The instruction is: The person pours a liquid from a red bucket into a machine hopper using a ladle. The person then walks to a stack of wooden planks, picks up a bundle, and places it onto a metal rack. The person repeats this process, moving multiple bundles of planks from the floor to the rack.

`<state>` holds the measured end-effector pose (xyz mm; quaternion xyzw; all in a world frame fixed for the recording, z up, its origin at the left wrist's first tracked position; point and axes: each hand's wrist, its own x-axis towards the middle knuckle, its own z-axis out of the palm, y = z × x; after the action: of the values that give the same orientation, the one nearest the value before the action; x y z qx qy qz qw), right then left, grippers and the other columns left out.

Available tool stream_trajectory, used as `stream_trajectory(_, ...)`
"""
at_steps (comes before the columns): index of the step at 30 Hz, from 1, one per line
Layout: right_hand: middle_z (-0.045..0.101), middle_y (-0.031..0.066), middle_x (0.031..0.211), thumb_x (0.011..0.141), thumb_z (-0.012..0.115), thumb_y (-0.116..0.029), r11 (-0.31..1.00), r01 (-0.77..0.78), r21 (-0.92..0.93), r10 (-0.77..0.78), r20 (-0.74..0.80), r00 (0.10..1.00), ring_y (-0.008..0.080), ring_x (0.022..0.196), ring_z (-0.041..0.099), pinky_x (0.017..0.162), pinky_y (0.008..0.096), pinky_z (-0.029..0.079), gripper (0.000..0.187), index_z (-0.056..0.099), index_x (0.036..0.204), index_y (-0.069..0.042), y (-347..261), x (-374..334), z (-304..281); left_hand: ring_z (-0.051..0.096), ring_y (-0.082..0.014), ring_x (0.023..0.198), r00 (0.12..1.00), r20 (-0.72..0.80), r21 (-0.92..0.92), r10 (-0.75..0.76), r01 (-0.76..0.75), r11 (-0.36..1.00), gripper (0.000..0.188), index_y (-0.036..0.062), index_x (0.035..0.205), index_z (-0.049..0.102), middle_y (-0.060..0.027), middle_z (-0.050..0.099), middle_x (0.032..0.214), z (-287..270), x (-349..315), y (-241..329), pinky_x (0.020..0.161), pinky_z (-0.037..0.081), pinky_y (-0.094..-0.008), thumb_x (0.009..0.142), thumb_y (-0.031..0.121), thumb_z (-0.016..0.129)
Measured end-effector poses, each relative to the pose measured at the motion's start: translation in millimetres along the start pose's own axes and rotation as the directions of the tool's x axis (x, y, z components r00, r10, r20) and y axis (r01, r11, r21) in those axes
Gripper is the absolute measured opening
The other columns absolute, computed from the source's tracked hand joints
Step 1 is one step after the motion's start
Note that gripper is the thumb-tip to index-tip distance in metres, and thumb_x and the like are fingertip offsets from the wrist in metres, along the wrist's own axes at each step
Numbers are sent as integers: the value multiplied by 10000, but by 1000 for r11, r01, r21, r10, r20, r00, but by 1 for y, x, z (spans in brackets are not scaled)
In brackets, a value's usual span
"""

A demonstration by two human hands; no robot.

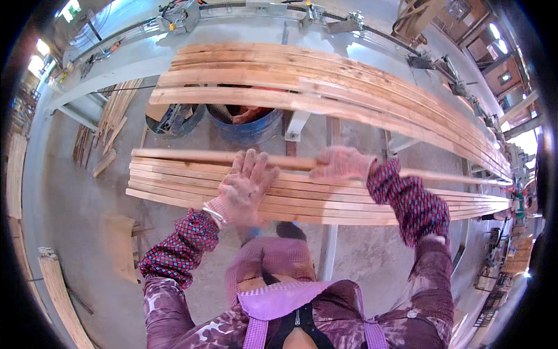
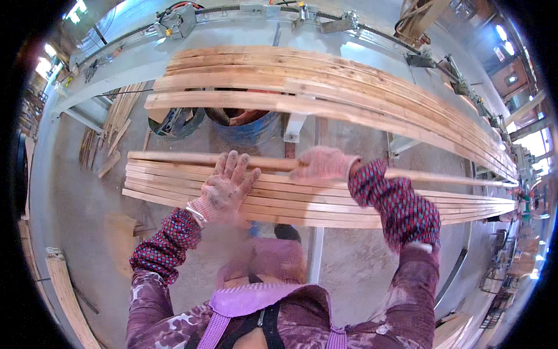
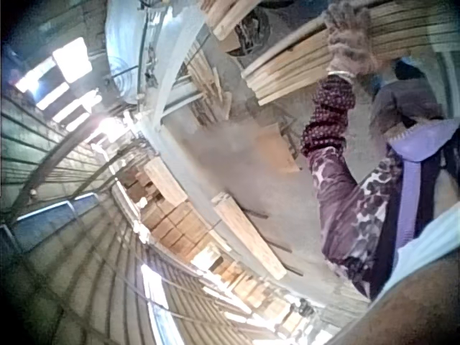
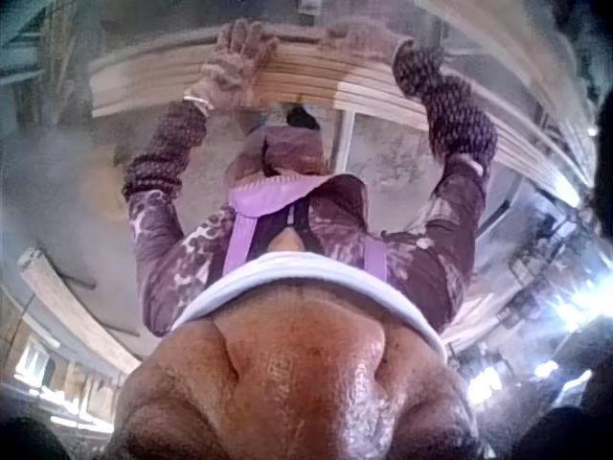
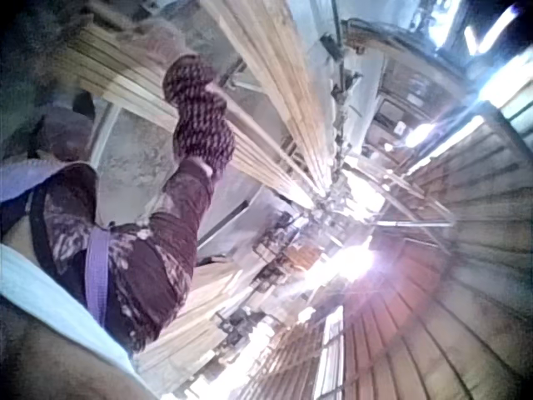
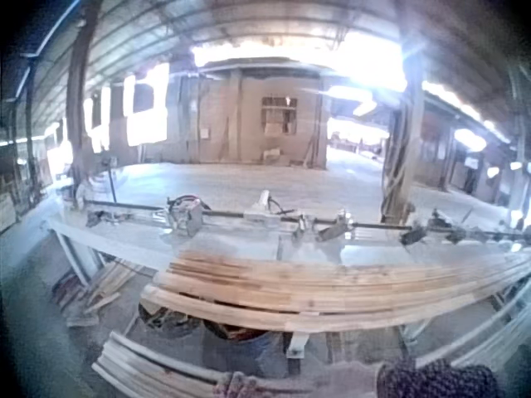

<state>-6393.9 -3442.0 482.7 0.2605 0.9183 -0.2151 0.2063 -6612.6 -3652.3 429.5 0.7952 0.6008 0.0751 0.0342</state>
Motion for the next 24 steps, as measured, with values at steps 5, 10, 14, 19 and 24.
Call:
stream_trajectory(5, 654, 177, 995, 872, 584, -573, 997, -49, 65, 50, -17, 999, 355, 987, 638, 836, 452, 504, 518, 679, 1031, -89, 14, 9, 9, 230, -492, 1418, 992, 128, -40, 22, -17, 999, 1056, 109, 1452, 414, -285, 282, 1523, -6, 9, 0, 1172, 82, -609, 592, 625, 744)
stream_trajectory(10, 643, 183, 1037, 839, 628, -524, 897, -318, -306, 45, -653, 756, 334, 935, 636, 791, 468, 504, 608, 593, 1192, -31, 60, 83, -5, 234, -481, 1417, 988, 140, 9, 58, -60, 998, 1102, 116, 1483, 369, -282, 278, 1521, -14, 14, 1, 1178, 84, -594, 592, 641, 751)
stream_trajectory(14, 639, 185, 887, 819, 662, -405, 729, -390, -562, -58, -619, 783, 313, 852, 639, 725, 508, 497, 602, 574, 1201, 52, 62, 128, -4, 240, -491, 1416, 987, 150, -26, 58, -54, 998, 1076, 122, 1466, 404, -282, 294, 1518, -13, 10, -4, 1178, 74, -598, 589, 642, 748)
stream_trajectory(19, 684, 199, 1039, 888, 593, -310, 966, -130, -222, 137, 19, 990, 328, 941, 665, 832, 393, 523, 399, 646, 1157, -21, 21, 92, -37, 167, -515, 1433, 997, 72, -91, 38, -31, 995, 1074, 144, 1469, 404, -300, 281, 1517, -4, 1, -6, 1176, 39, -612, 590, 666, 734)
stream_trajectory(24, 655, 195, 1190, 875, 467, -720, 982, -96, 161, 63, 197, 978, 343, 1143, 601, 997, 421, 453, 773, 636, 1220, -49, -2, 20, 6, 119, -524, 1442, 999, -8, -89, 47, -48, 995, 1090, 159, 1475, 402, -307, 248, 1533, 8, 8, -8, 1173, 20, -620, 583, 700, 718)
